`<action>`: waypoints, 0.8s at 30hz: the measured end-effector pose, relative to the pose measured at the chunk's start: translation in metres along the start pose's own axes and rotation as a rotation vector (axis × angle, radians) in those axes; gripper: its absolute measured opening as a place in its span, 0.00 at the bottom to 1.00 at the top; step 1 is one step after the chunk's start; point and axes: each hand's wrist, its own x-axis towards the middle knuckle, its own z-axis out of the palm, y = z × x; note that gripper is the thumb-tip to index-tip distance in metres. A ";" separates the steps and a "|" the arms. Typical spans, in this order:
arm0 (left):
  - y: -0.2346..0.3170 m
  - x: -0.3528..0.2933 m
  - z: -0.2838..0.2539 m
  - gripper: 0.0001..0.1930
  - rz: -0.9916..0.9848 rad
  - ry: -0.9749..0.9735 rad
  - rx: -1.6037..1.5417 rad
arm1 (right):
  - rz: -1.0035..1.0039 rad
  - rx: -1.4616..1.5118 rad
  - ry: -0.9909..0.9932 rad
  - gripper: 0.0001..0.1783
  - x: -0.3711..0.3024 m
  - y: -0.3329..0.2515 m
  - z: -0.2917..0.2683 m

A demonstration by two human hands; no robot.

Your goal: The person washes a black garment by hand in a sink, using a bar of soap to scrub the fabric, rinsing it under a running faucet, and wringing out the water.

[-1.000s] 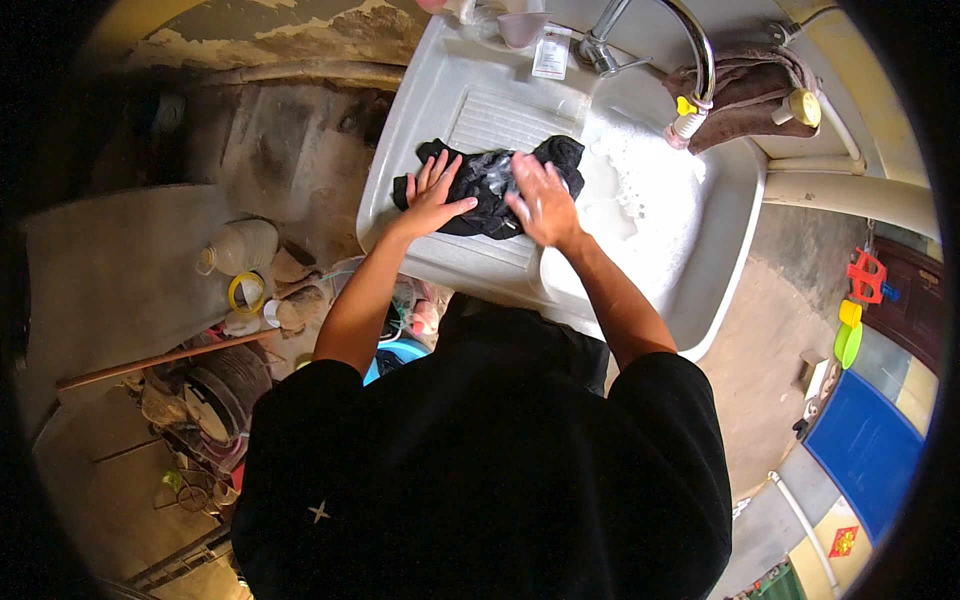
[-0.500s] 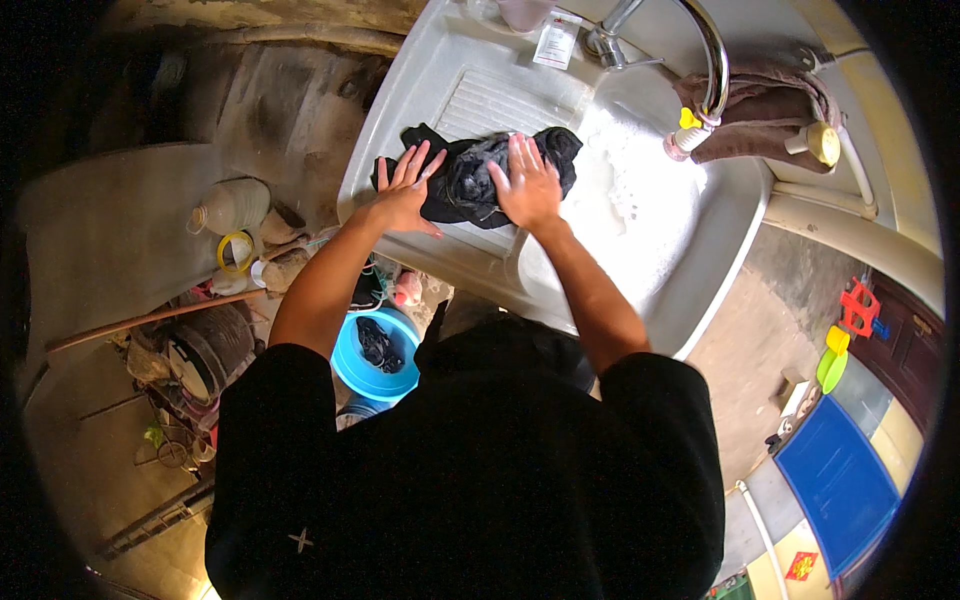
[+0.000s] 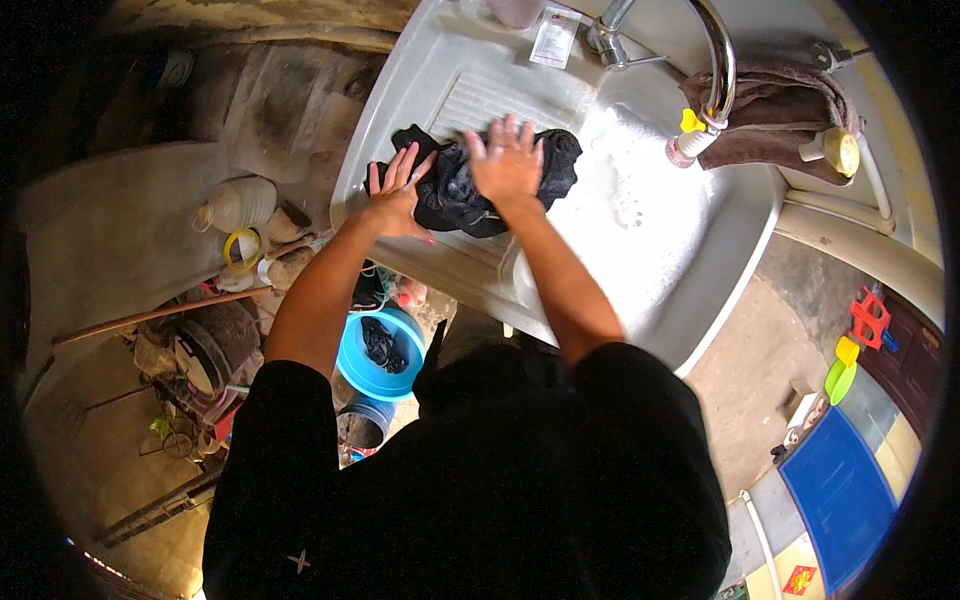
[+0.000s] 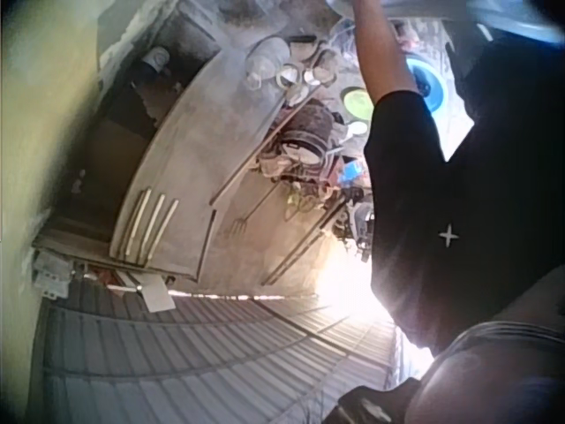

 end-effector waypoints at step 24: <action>-0.012 -0.005 0.015 0.77 0.089 0.184 -0.181 | -0.041 -0.019 0.447 0.22 -0.014 0.037 0.001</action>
